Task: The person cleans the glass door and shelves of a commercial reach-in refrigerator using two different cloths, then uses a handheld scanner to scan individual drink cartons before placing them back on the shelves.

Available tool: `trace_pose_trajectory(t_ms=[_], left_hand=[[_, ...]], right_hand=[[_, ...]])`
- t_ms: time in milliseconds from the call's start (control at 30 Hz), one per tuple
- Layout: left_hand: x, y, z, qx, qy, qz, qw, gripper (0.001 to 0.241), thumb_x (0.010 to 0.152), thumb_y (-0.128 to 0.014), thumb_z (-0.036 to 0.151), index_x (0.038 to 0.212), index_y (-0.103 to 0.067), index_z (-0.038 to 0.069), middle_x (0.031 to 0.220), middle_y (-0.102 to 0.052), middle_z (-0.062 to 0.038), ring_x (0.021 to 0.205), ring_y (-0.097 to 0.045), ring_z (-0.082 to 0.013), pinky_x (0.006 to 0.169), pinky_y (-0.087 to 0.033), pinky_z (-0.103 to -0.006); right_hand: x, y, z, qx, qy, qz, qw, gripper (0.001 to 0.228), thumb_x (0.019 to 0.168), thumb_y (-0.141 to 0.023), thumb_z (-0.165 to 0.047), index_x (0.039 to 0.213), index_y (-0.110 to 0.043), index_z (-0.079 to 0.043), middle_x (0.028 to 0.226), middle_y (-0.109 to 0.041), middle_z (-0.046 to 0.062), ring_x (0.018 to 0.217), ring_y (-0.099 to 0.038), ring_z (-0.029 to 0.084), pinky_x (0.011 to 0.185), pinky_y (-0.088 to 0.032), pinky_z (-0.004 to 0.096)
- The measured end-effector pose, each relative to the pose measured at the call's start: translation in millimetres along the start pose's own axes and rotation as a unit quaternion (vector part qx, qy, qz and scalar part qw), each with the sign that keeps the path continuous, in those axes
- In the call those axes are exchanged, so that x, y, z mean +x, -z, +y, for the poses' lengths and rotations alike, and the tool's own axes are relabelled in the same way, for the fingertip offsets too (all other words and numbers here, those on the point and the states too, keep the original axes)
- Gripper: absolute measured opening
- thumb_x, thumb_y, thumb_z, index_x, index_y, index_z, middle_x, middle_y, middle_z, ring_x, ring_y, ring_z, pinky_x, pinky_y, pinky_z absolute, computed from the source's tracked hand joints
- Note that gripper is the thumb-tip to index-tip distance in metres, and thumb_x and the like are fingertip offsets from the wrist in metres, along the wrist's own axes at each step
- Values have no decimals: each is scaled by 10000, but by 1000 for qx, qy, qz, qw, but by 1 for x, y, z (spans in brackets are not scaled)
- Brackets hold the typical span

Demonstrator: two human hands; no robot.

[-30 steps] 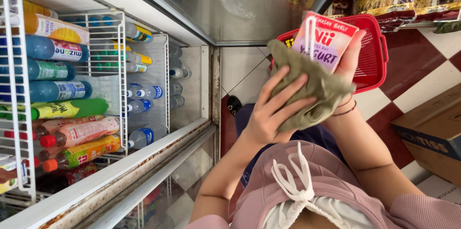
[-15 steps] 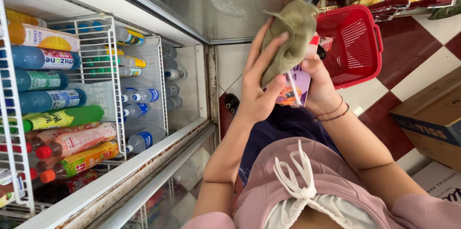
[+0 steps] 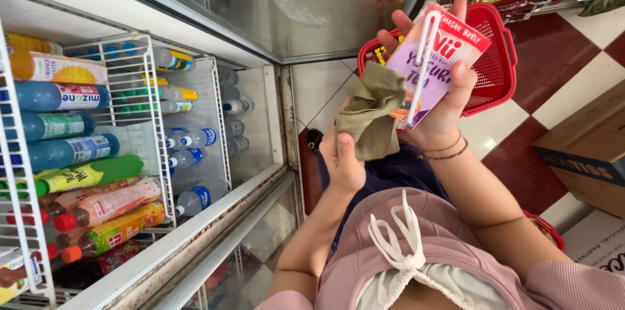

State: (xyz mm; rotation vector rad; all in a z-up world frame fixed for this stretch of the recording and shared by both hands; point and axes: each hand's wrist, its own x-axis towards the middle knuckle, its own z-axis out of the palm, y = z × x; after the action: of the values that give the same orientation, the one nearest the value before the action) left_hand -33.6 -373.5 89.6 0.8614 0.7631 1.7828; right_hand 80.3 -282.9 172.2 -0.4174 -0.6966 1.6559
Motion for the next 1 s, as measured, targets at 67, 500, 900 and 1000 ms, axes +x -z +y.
trace_pose_trajectory(t_ms=[67, 500, 900, 1000], left_hand=[[-1, 1, -7, -62, 24, 28, 997, 663, 1117, -532, 415, 1467, -484, -146, 1428, -594, -213, 1313, -575, -242, 1146, -437, -383], [15, 13, -8, -236, 216, 109, 941, 662, 1094, -487, 446, 1496, -422, -77, 1496, -533, -160, 1348, -558, -290, 1147, -453, -466], [78, 67, -247, 95, 317, -38, 943, 492, 1045, -625, 245, 1473, -543, 16, 1424, -623, -176, 1303, -601, -317, 1098, -480, -465], [103, 63, -329, 353, 176, -127, 910, 480, 1062, -610, 216, 1520, -538, 92, 1410, -603, -169, 1311, -592, -324, 1115, -480, -434]], right_hand=[[-6, 9, 16, -47, 49, 43, 997, 907, 971, -727, -461, 1664, -187, -234, 1493, -466, 202, 1290, -593, 308, 1103, -545, 446], [6, 45, 1, -427, 201, -168, 865, 950, 773, -889, -129, 1475, -260, -241, 1482, -484, 168, 1345, -591, 368, 1148, -539, 552], [-38, 179, -58, -27, 1, 175, 984, 860, 1026, -431, -759, 1404, -506, 10, 1254, -579, 174, 1125, -622, 324, 970, -550, 441], [-61, 190, -65, 83, -74, 221, 969, 842, 916, -472, -610, 1492, -497, 5, 1415, -611, 201, 1230, -644, 341, 1018, -557, 497]])
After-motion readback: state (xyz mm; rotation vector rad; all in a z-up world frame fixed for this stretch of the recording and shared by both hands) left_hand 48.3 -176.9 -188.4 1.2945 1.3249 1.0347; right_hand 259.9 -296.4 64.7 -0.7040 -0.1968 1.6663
